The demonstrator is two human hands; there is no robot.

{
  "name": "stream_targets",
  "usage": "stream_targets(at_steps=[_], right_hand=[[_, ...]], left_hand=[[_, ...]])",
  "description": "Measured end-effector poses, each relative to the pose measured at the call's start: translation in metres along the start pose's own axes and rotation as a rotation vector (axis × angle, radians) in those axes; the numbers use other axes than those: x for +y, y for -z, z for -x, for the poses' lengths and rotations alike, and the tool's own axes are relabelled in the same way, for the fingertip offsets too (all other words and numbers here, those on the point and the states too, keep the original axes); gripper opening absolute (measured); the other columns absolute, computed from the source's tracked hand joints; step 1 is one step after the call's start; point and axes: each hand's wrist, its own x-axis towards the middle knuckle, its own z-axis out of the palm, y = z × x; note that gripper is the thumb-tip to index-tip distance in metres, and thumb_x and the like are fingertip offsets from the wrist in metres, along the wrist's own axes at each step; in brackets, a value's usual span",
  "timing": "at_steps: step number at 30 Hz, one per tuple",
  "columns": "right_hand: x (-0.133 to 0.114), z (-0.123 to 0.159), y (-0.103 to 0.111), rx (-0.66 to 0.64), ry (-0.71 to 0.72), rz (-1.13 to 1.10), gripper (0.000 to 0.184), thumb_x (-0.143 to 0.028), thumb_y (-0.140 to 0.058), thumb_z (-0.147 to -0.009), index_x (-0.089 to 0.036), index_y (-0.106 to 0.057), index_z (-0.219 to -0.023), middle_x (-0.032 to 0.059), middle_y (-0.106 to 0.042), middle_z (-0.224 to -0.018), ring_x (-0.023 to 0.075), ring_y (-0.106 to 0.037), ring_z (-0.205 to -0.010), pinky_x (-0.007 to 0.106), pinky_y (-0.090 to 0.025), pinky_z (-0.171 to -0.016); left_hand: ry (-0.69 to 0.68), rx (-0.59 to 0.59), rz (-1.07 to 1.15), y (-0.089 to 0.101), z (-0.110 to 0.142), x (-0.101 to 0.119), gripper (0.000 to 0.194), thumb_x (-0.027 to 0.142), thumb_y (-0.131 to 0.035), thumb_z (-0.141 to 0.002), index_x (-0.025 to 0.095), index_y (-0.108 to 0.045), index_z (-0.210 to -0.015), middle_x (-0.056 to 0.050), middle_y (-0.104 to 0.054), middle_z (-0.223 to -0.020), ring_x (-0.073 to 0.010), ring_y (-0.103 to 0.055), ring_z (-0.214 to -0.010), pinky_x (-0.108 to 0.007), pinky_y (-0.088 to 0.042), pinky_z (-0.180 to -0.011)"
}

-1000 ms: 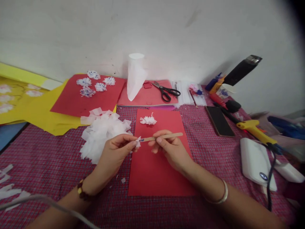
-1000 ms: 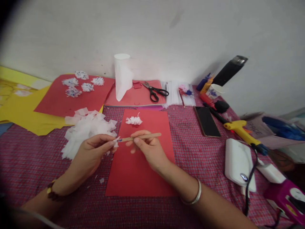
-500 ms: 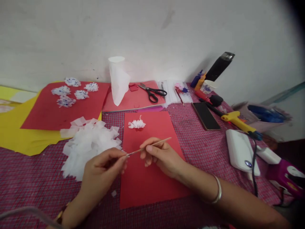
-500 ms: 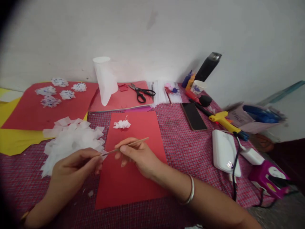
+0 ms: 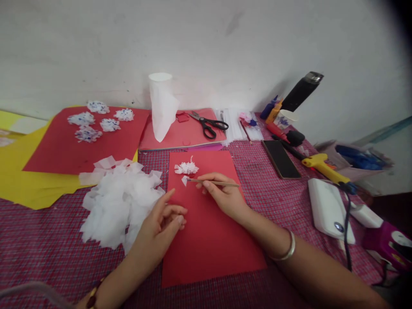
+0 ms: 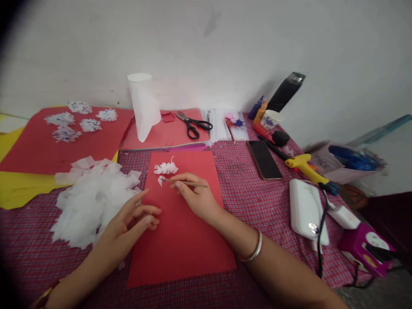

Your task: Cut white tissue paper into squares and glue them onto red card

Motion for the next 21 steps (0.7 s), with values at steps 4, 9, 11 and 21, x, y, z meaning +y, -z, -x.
stream_targets(at_steps=[4, 9, 11, 21], right_hand=[[0.010, -0.003, 0.002, -0.040, 0.115, 0.255, 0.017, -0.028, -0.057, -0.094, -0.025, -0.070, -0.103, 0.0048, -0.074, -0.100, 0.0165, -0.068, -0.091, 0.033, -0.053, -0.084], [0.014, -0.006, 0.002, -0.070, 0.205, 0.382, 0.021, -0.027, -0.053, -0.096, -0.026, -0.069, -0.109, 0.0054, -0.073, -0.106, 0.0171, -0.068, -0.097, 0.035, -0.053, -0.087], [0.015, -0.006, 0.003, -0.082, 0.227, 0.411, 0.021, -0.025, -0.052, -0.097, -0.025, -0.069, -0.110, 0.0058, -0.074, -0.107, 0.0172, -0.068, -0.097, 0.034, -0.054, -0.087], [0.014, -0.009, 0.001, -0.119, 0.305, 0.575, 0.024, -0.020, -0.049, -0.098, -0.021, -0.069, -0.111, 0.0074, -0.074, -0.107, 0.0177, -0.069, -0.096, 0.033, -0.055, -0.087]], left_hand=[[-0.083, -0.161, -0.280, 0.002, 0.001, -0.004, 0.023, 0.027, -0.059, -0.081, 0.025, -0.068, -0.102, -0.005, -0.073, -0.088, -0.0206, -0.069, -0.078, -0.034, -0.055, -0.071], [-0.167, -0.243, -0.437, 0.004, 0.000, 0.001, 0.018, 0.024, -0.054, -0.083, 0.023, -0.069, -0.091, -0.004, -0.073, -0.086, -0.0203, -0.069, -0.079, -0.033, -0.053, -0.070], [-0.164, -0.264, -0.462, 0.004, -0.001, 0.002, 0.019, 0.023, -0.051, -0.084, 0.022, -0.068, -0.092, -0.005, -0.073, -0.087, -0.0197, -0.068, -0.080, -0.032, -0.052, -0.071], [-0.138, -0.317, -0.505, 0.003, 0.000, 0.004, 0.020, 0.021, -0.047, -0.087, 0.019, -0.066, -0.094, -0.004, -0.070, -0.091, -0.0184, -0.065, -0.084, -0.032, -0.049, -0.075]])
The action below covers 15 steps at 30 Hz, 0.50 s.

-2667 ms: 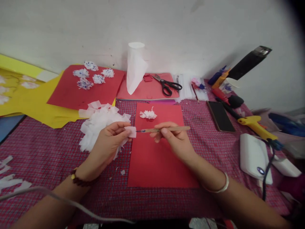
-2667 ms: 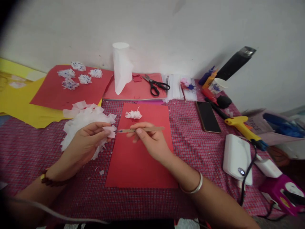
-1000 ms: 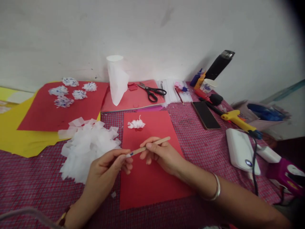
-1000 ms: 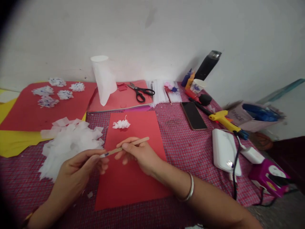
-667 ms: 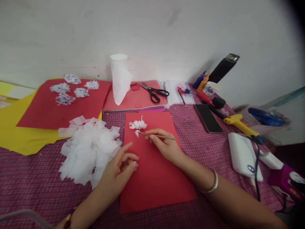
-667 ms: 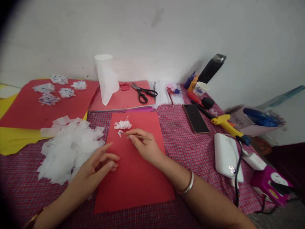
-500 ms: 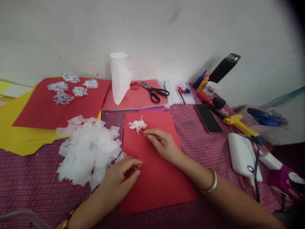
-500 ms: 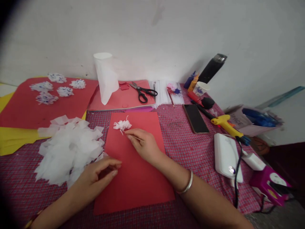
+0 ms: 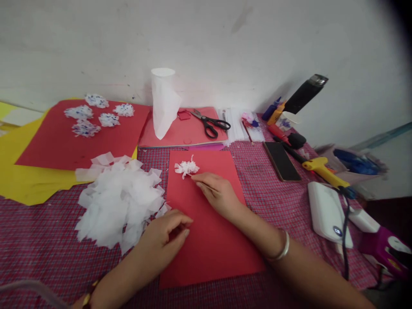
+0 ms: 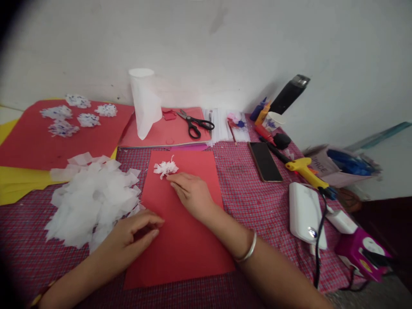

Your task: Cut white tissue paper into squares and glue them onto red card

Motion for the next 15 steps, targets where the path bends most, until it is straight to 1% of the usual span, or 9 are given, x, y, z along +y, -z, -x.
stream_targets(at_steps=[6, 9, 12, 15], right_hand=[[-0.0026, -0.0035, 0.0010, -0.053, -0.042, 0.070, 0.027, -0.021, -0.046, -0.098, -0.020, -0.069, -0.112, 0.0097, -0.073, -0.107, 0.0204, -0.069, -0.096, 0.036, -0.055, -0.085], [-0.0026, -0.0036, 0.0007, -0.022, -0.041, 0.051, 0.025, -0.021, -0.048, -0.097, -0.021, -0.069, -0.110, 0.0093, -0.073, -0.106, 0.0205, -0.069, -0.096, 0.036, -0.055, -0.085], [-0.0047, -0.0020, 0.0019, 0.074, -0.082, -0.088, 0.021, -0.024, -0.052, -0.096, -0.021, -0.068, -0.107, 0.0082, -0.074, -0.104, 0.0190, -0.069, -0.094, 0.035, -0.055, -0.085], [-0.0078, 0.0002, 0.0044, 0.169, -0.233, -0.318, 0.018, -0.030, -0.052, -0.096, -0.020, -0.066, -0.100, 0.0060, -0.074, -0.090, 0.0159, -0.069, -0.077, 0.030, -0.056, -0.071]], left_hand=[[-0.019, 0.014, -0.013, -0.0020, 0.0005, -0.0030, 0.019, 0.019, -0.047, -0.085, 0.019, -0.065, -0.093, -0.004, -0.069, -0.088, -0.0184, -0.064, -0.081, -0.033, -0.049, -0.073], [-0.054, 0.016, -0.032, -0.0024, 0.0011, -0.0021, 0.020, 0.017, -0.048, -0.086, 0.019, -0.065, -0.095, -0.004, -0.069, -0.087, -0.0180, -0.063, -0.080, -0.032, -0.050, -0.072], [-0.129, 0.015, -0.100, -0.0044, 0.0040, 0.0003, 0.022, 0.014, -0.047, -0.088, 0.018, -0.065, -0.099, -0.005, -0.069, -0.093, -0.0175, -0.063, -0.085, -0.032, -0.052, -0.076], [-0.231, -0.004, -0.294, -0.0092, 0.0092, 0.0036, 0.025, 0.009, -0.044, -0.090, 0.018, -0.065, -0.100, -0.007, -0.069, -0.102, -0.0181, -0.063, -0.093, -0.033, -0.052, -0.085]])
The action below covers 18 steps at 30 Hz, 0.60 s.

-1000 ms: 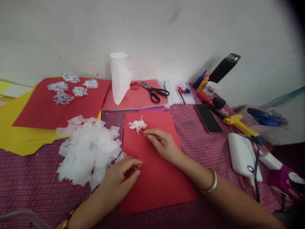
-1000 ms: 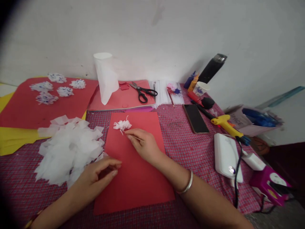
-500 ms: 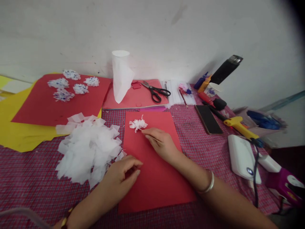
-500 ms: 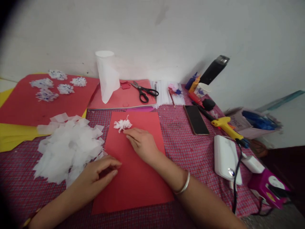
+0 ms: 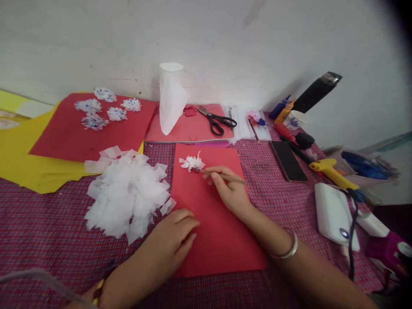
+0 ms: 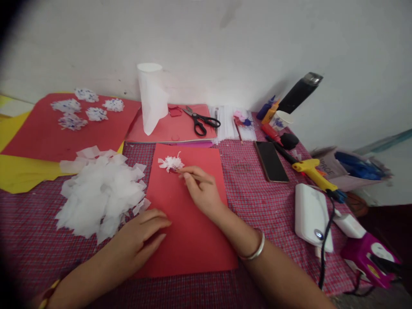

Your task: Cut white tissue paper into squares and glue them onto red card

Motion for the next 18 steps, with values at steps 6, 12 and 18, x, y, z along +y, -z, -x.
stream_targets(at_steps=[6, 12, 18], right_hand=[[-0.001, 0.001, 0.002, 0.016, -0.203, -0.285, 0.018, -0.033, -0.055, -0.093, -0.018, -0.065, -0.088, 0.0017, -0.069, -0.070, 0.0135, -0.064, -0.064, 0.028, -0.053, -0.064], [-0.004, 0.000, 0.003, -0.048, -0.226, -0.288, 0.019, -0.034, -0.055, -0.092, -0.018, -0.064, -0.085, 0.0015, -0.068, -0.069, 0.0132, -0.064, -0.064, 0.028, -0.052, -0.064], [-0.003, 0.000, 0.002, -0.085, -0.229, -0.255, 0.021, -0.037, -0.053, -0.093, -0.018, -0.061, -0.087, 0.0015, -0.067, -0.069, 0.0134, -0.063, -0.065, 0.029, -0.052, -0.065]], left_hand=[[-0.246, -0.126, -0.331, 0.000, 0.008, 0.011, 0.023, 0.004, -0.045, -0.089, 0.016, -0.064, -0.097, -0.006, -0.069, -0.097, -0.0186, -0.061, -0.088, -0.032, -0.050, -0.081], [-0.145, 0.308, -0.354, 0.033, 0.008, 0.003, 0.020, 0.022, -0.058, -0.090, 0.018, -0.055, -0.071, -0.001, -0.055, -0.066, -0.0171, -0.052, -0.065, -0.031, -0.042, -0.063], [0.244, 0.139, -0.584, 0.054, 0.002, -0.020, 0.017, 0.034, -0.060, -0.085, 0.017, -0.058, -0.080, -0.006, -0.059, -0.078, -0.0253, -0.056, -0.075, -0.038, -0.041, -0.068]])
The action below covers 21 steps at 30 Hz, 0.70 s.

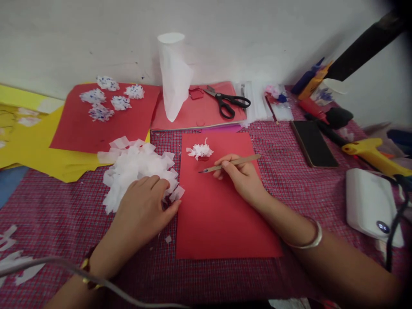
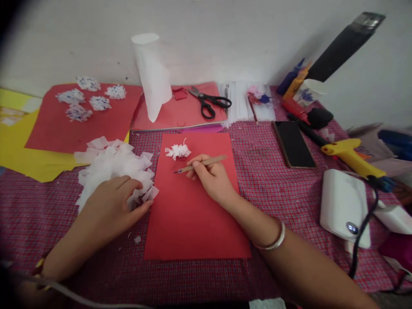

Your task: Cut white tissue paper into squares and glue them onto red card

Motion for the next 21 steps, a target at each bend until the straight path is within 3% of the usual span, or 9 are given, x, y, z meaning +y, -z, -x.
stream_targets(at_steps=[2, 5, 9, 12, 16, 19, 21], right_hand=[[0.001, 0.000, 0.000, -0.005, 0.005, -0.007, 0.021, -0.037, -0.053, -0.093, -0.018, -0.061, -0.087, 0.0012, -0.067, -0.069, 0.0133, -0.063, -0.065, 0.029, -0.051, -0.064], [0.003, 0.001, 0.000, -0.007, 0.026, -0.034, 0.021, -0.036, -0.052, -0.094, -0.018, -0.062, -0.088, 0.0012, -0.067, -0.070, 0.0131, -0.063, -0.064, 0.029, -0.051, -0.063], [0.004, 0.001, -0.002, -0.006, 0.090, -0.025, 0.021, -0.035, -0.052, -0.095, -0.020, -0.065, -0.098, 0.0023, -0.069, -0.080, 0.0127, -0.063, -0.068, 0.030, -0.053, -0.066], [0.003, -0.001, -0.006, -0.028, 0.160, 0.051, 0.022, -0.034, -0.050, -0.096, -0.021, -0.067, -0.105, 0.0045, -0.070, -0.092, 0.0133, -0.064, -0.076, 0.031, -0.054, -0.072], [0.003, -0.006, -0.011, -0.081, 0.224, 0.188, 0.025, -0.029, -0.047, -0.098, -0.023, -0.068, -0.111, 0.0061, -0.071, -0.103, 0.0146, -0.065, -0.088, 0.032, -0.054, -0.079], [0.005, -0.008, -0.013, -0.096, 0.283, 0.301, 0.025, -0.025, -0.046, -0.098, -0.023, -0.067, -0.112, 0.0068, -0.070, -0.110, 0.0159, -0.066, -0.095, 0.034, -0.053, -0.085], [0.006, -0.009, -0.013, -0.097, 0.313, 0.361, 0.026, -0.023, -0.046, -0.098, -0.023, -0.067, -0.113, 0.0072, -0.070, -0.111, 0.0166, -0.065, -0.097, 0.035, -0.052, -0.088]], left_hand=[[0.018, -0.015, 0.056, -0.004, -0.003, -0.003, 0.017, 0.029, -0.054, -0.088, 0.019, -0.057, -0.074, -0.005, -0.058, -0.076, -0.0230, -0.055, -0.074, -0.036, -0.040, -0.067], [0.082, 0.099, 0.297, -0.006, -0.004, -0.003, 0.020, 0.024, -0.050, -0.088, 0.020, -0.052, -0.068, -0.001, -0.054, -0.073, -0.0178, -0.053, -0.071, -0.031, -0.040, -0.066], [0.337, 0.222, 0.726, 0.003, -0.002, 0.001, 0.014, 0.027, -0.056, -0.085, 0.021, -0.054, -0.073, 0.002, -0.056, -0.072, -0.0142, -0.052, -0.065, -0.027, -0.040, -0.061], [0.493, 0.219, 1.004, 0.005, -0.002, 0.002, 0.017, 0.030, -0.059, -0.084, 0.021, -0.054, -0.071, 0.003, -0.055, -0.065, -0.0131, -0.051, -0.060, -0.025, -0.042, -0.057], [0.516, 0.178, 1.198, -0.005, -0.004, 0.000, 0.020, 0.029, -0.064, -0.080, 0.021, -0.052, -0.067, 0.004, -0.054, -0.058, -0.0114, -0.050, -0.054, -0.024, -0.042, -0.054], [0.551, 0.161, 1.311, -0.013, -0.006, -0.002, 0.015, 0.028, -0.069, -0.076, 0.020, -0.058, -0.081, 0.004, -0.058, -0.062, -0.0105, -0.052, -0.054, -0.022, -0.042, -0.053], [0.580, 0.141, 1.367, -0.016, -0.006, -0.002, 0.024, 0.028, -0.073, -0.073, 0.019, -0.061, -0.091, 0.004, -0.061, -0.066, -0.0106, -0.053, -0.056, -0.021, -0.042, -0.053]])
